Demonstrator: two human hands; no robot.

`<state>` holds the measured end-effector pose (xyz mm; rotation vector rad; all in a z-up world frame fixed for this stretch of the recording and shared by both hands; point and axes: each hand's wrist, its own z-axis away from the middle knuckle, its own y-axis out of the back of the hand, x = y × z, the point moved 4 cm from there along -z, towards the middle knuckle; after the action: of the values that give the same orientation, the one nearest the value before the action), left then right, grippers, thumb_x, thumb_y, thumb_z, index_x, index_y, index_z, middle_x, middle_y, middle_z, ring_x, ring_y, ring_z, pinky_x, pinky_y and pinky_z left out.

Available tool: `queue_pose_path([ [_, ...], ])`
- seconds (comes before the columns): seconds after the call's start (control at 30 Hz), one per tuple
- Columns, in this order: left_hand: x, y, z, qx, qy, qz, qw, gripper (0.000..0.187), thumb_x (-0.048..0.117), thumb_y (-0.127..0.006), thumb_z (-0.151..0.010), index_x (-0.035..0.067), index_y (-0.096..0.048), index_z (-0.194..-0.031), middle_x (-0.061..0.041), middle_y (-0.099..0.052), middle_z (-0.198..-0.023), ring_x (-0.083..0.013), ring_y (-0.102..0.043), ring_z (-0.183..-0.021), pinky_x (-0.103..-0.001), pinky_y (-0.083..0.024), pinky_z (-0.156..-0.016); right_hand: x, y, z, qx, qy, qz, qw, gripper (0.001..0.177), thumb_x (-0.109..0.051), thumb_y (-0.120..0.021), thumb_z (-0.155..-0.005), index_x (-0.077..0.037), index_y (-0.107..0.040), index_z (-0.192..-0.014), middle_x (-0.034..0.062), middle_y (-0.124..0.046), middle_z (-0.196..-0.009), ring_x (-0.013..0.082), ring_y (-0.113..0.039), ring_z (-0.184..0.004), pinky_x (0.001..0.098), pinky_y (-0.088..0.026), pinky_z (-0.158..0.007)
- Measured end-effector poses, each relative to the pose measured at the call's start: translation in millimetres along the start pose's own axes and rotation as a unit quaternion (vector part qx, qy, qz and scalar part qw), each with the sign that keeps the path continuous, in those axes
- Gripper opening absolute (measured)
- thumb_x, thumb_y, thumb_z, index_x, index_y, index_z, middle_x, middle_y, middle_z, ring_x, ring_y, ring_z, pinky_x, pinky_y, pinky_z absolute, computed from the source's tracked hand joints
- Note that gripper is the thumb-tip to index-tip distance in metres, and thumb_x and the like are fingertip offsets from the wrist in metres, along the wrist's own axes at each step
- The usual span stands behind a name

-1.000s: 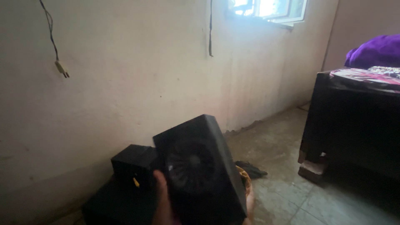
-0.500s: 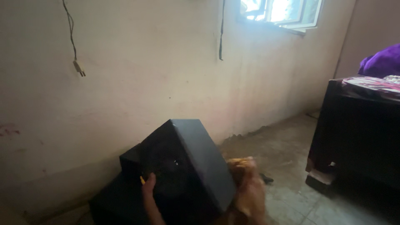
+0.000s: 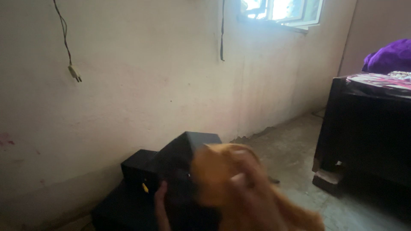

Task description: The person wipes a small black electronic device with a cloth, then picks up a second similar device from a cardboard box and wipes it as well. The person handles the devices one at a time, turning them over to clean different sides.

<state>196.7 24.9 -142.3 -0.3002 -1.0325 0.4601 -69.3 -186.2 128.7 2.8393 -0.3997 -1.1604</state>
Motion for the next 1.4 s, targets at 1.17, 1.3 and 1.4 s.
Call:
queue_pose_path([
  [1.17, 51, 90, -8, -0.014, -0.316, 0.133, 0.939, 0.049, 0.042, -0.054, -0.1, 0.001, -0.066, -0.122, -0.019, -0.072, -0.11, -0.0298, -0.07, -0.097, -0.041, -0.057, -0.089, 25, -73, 13, -0.229, -0.091, -0.091, 0.965, 0.049, -0.024, -0.06, -0.1, -0.005, -0.056, -0.145, 0.0084, -0.044, -0.163, 0.0219, -0.029, -0.155, 0.0392, -0.024, -0.124],
  [1.3, 54, 95, 1, -0.054, -0.257, 0.156, 0.952, 0.053, 0.044, -0.055, -0.098, -0.001, -0.066, -0.123, -0.021, -0.072, -0.111, -0.0319, -0.07, -0.098, -0.043, -0.057, -0.09, 62, -57, 17, -0.262, -0.171, -0.167, 0.935, 0.026, -0.017, -0.064, -0.103, 0.0, -0.068, -0.122, 0.0129, -0.063, -0.115, 0.0232, -0.058, -0.109, 0.039, -0.05, -0.097],
  [1.4, 54, 96, 2, -0.088, -0.216, 0.155, 0.96, 0.055, 0.045, -0.056, -0.097, -0.002, -0.065, -0.124, -0.022, -0.072, -0.111, -0.0335, -0.07, -0.098, -0.045, -0.056, -0.09, 93, -39, 19, -0.236, -0.223, -0.173, 0.93, 0.026, -0.005, -0.065, -0.087, -0.006, -0.071, -0.112, 0.0023, -0.07, -0.107, 0.0143, -0.065, -0.102, 0.0311, -0.054, -0.092],
])
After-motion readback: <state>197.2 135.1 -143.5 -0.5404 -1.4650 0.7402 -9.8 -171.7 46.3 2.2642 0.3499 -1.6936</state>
